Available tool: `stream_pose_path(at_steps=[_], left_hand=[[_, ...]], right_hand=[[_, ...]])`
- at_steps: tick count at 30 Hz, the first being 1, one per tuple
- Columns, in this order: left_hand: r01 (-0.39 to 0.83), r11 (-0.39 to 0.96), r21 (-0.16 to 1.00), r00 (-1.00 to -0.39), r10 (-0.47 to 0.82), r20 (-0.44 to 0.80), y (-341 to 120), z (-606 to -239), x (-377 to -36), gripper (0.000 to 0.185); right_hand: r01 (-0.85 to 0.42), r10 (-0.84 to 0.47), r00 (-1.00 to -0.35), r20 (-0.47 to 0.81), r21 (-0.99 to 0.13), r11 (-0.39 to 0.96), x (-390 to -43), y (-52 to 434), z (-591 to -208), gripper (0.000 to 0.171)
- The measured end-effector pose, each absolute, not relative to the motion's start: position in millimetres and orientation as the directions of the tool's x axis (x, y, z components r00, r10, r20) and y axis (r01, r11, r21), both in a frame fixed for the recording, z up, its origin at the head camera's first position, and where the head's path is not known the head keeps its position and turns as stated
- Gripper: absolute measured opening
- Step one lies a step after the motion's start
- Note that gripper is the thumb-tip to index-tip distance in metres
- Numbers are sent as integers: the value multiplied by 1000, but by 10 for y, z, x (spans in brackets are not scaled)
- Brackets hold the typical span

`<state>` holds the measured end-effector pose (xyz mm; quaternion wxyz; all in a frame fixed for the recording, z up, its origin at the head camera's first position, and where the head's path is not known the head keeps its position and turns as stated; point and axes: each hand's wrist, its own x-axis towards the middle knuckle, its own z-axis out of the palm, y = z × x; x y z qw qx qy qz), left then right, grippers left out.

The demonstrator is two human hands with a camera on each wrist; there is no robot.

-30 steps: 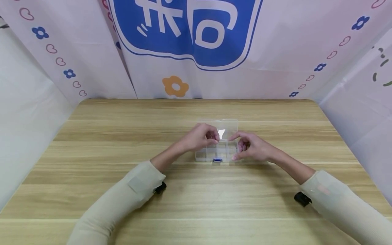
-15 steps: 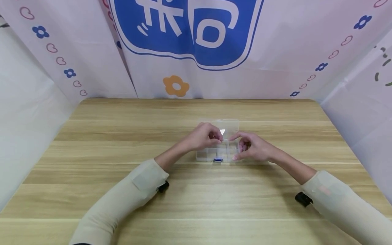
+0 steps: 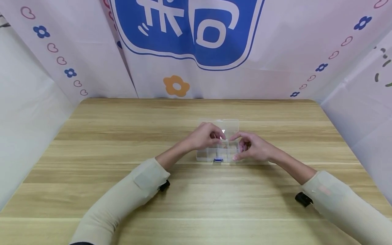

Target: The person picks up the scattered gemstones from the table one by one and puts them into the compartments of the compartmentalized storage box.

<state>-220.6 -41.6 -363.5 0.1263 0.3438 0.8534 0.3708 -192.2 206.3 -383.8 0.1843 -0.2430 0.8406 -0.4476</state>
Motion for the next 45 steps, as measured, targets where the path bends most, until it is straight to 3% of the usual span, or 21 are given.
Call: stream_pose_path(at_steps=[27,45], left_hand=[[476,507,719,-765,642,54,-1176,-3490,-2055,13],[442,543,715,-791,611,25,-1589,-3603,-1965,14]], right_hand=[[-231,-566,-820,-87,-854,466,-1903,2060,-3831,62],[-234,-571,-816,-82,-858,457,-1898,2055,-3835,60]])
